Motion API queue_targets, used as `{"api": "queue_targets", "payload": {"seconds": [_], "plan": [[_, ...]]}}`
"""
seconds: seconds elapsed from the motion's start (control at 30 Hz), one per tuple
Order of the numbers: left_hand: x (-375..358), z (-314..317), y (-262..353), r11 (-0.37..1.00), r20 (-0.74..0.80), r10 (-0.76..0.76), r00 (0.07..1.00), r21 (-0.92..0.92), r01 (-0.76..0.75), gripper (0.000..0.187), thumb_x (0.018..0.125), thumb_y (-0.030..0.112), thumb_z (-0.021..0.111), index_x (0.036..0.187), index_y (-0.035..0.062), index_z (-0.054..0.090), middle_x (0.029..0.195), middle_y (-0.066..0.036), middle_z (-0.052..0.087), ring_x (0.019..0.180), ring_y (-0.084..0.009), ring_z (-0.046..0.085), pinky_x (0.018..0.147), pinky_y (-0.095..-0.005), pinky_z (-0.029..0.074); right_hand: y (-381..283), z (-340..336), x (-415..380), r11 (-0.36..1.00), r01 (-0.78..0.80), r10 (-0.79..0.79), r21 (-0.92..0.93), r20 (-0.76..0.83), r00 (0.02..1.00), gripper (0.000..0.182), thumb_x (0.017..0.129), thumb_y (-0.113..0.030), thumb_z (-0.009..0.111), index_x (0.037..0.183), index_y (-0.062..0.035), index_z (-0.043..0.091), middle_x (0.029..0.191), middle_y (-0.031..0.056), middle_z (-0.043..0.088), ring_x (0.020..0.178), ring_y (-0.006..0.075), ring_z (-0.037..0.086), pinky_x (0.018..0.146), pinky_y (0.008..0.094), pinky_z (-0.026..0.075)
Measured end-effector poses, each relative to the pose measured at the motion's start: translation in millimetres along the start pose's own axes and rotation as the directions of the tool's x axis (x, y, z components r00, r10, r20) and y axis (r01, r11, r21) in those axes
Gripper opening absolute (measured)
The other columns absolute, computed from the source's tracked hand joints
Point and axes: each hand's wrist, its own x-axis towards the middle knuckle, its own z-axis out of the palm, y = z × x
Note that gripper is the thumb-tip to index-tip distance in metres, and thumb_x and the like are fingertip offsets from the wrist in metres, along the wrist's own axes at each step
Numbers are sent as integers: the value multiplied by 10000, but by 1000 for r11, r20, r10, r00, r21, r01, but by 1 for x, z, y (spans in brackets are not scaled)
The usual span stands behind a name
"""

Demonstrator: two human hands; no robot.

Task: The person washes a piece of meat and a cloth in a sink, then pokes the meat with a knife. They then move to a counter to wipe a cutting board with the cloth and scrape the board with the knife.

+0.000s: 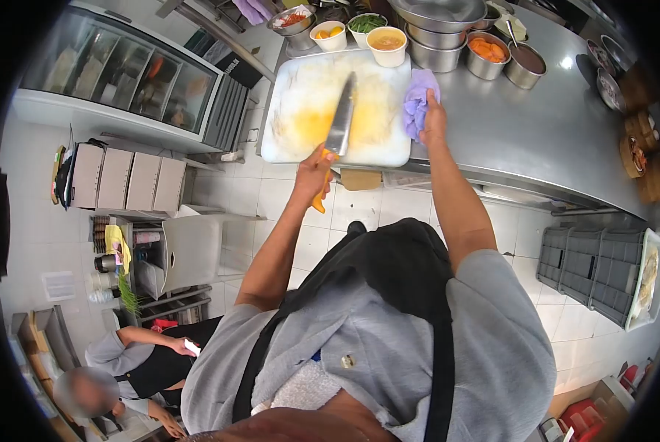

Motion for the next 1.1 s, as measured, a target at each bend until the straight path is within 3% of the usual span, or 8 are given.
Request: {"api": "queue_targets", "payload": {"seconds": [0.27,0.4,0.47,0.67,0.73,0.9,0.97,1.1], "plan": [[23,-7,-34,990,-104,131,986,65,-125,476,965,398,580,1384,177,528,606,-10,509,401,-102,465,332,-279,386,18,-24,30,998,-65,65,28,-25,998,529,957,-436,585,1266,-7,574,1164,81,668,1021,228,658,931,392,519],[32,-41,-28,985,-35,-171,985,-24,170,508,959,408,595,1413,199,506,603,-6,515,411,-99,471,333,-282,386,2,-15,11,997,-75,75,16,-17,997,590,939,-464,601,1281,16,561,1195,91,654,1073,228,635,969,385,492],[29,-57,-22,998,-176,-51,983,-50,43,498,961,425,586,1389,183,512,579,-7,505,411,-99,480,333,-268,396,3,-16,13,995,-91,91,37,-20,996,607,933,-471,608,1284,21,558,1202,94,650,1085,227,629,976,380,485],[40,-15,-50,972,-22,7,1000,236,-2,414,970,380,576,1296,126,559,605,-19,519,404,-112,482,333,-278,409,2,-17,12,993,-107,104,-47,-53,993,693,918,-494,624,1319,58,501,1247,135,603,1111,232,588,977,378,457],[18,-47,-18,991,-203,-49,978,-129,22,358,950,293,612,1259,114,577,579,-25,534,381,-124,493,339,-316,436,6,-19,19,993,-117,115,33,61,992,722,906,-512,630,1328,57,493,1276,143,589,1134,238,572,989,379,442],[-10,48,5,999,37,-34,999,-37,35,585,957,387,599,1471,175,417,645,-55,562,414,-120,507,346,-296,424,5,-8,17,993,-92,87,-75,-72,994,678,910,-479,642,1329,37,507,1244,122,611,1093,223,591,978,364,448],[-3,69,9,999,102,-39,994,-8,40,597,964,380,582,1483,155,392,750,-146,656,516,-254,630,458,-383,516,7,-11,15,988,-89,79,-125,-81,994,652,908,-463,654,1324,21,522,1221,99,624,1081,211,600,979,360,452],[-12,100,4,797,82,469,879,389,-462,564,975,347,560,1463,107,407,941,-278,671,838,-444,657,726,-471,530,8,8,0,928,257,-260,-270,25,965,600,896,-394,693,1283,44,556,1164,112,649,1035,200,599,935,334,459]]}}
